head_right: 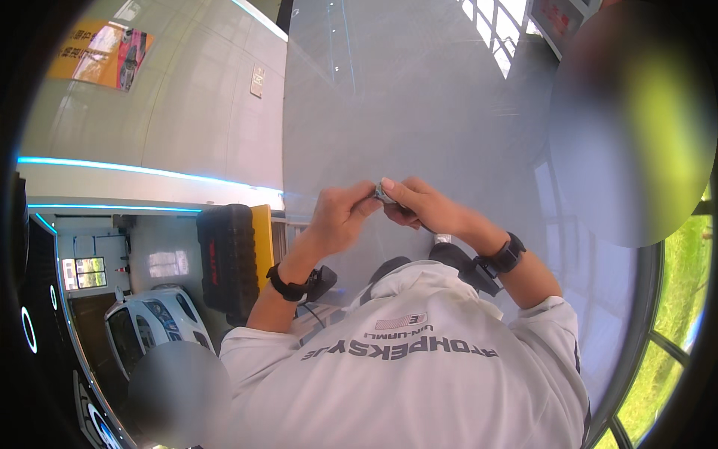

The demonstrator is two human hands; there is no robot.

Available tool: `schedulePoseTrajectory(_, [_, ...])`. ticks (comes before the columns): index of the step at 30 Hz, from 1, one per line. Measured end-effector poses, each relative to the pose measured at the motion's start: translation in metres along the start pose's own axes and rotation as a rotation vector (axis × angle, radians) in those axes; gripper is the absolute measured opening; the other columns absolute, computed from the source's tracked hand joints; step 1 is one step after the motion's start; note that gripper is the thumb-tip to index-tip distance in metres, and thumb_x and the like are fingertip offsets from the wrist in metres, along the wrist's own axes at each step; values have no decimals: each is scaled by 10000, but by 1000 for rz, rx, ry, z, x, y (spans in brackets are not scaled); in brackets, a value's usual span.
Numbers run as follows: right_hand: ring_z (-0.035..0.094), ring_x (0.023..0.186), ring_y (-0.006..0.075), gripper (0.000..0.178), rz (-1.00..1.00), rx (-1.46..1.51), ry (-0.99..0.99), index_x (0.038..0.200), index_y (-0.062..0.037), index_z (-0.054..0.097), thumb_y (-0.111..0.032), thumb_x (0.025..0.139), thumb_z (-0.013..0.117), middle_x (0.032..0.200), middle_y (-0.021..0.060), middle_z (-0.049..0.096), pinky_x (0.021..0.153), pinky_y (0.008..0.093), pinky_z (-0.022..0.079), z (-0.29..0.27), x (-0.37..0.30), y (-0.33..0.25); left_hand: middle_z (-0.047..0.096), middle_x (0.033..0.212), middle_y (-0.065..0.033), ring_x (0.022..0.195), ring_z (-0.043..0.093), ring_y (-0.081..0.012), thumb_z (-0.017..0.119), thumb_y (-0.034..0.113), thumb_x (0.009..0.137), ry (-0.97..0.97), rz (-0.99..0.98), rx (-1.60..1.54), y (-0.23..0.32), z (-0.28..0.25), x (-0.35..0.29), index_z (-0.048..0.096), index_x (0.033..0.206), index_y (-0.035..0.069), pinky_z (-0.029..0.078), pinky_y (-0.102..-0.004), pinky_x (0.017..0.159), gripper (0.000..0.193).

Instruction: The person works on the undercarriage of an electric vehicle, using a ratchet and socket to tighten bolts on a metal component. They retrieve tools from a green toolbox, walk to the vehicle, and perform the tightening operation while kneeling.

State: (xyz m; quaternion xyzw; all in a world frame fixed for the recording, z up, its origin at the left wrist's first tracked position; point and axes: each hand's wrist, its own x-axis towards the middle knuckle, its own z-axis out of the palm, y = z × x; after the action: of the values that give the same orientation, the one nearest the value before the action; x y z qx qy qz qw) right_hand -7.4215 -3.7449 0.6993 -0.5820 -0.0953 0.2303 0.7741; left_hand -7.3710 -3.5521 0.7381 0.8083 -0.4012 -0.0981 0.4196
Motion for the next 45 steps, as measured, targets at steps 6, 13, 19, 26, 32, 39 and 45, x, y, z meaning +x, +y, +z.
schedulePoseTrajectory(6, [284,538,87,622,210,151,-143,658,-89,435,-571,1022,289,589,-42,345,494,258,273,-106,168,-59,543,576,-80,489,513,-282,651,216,890,226,130,364,-104,-79,134,573,785,67,378,-361,473,199])
schedulePoseTrajectory(13, [312,556,92,666,210,-227,13,753,-38,561,-565,1026,261,613,-41,382,517,258,287,-243,365,-103,377,587,24,584,367,-53,514,274,1016,-9,-296,-762,-271,-136,305,569,821,41,323,-279,507,308])
schedulePoseTrajectory(19, [225,545,73,583,386,42,-63,690,-116,455,-564,1026,293,610,-71,288,494,259,218,-398,465,-158,532,641,-170,551,506,-307,562,223,957,-111,-96,-281,-351,-185,496,591,903,42,397,-384,532,191])
schedulePoseTrajectory(26, [225,589,77,519,234,249,-4,784,-112,479,-529,1039,303,658,-76,291,529,250,225,-553,605,-206,547,595,-167,564,549,-389,598,200,929,-168,160,-42,-454,-237,712,526,808,41,396,-446,496,213])
schedulePoseTrajectory(32, [283,615,60,505,244,111,-42,823,-57,549,-484,1036,385,687,-74,340,547,233,265,-719,790,-269,566,684,-133,604,543,-238,536,165,970,-153,-246,-252,-555,-309,892,565,921,29,411,-353,568,147])
schedulePoseTrajectory(39, [312,652,65,471,234,98,-522,815,-60,567,-457,1029,434,709,-85,379,576,244,273,-821,1033,-371,571,843,5,774,470,-85,529,190,1000,4,-571,-550,-652,-445,1013,599,1068,11,415,-261,694,204])
schedulePoseTrajectory(45, [307,617,65,490,205,35,-709,716,-78,481,-443,1036,413,676,-70,362,555,256,281,-914,1241,-394,604,873,19,798,505,-71,533,137,974,112,-718,-668,-770,-531,1134,632,1121,2,426,-230,729,223])
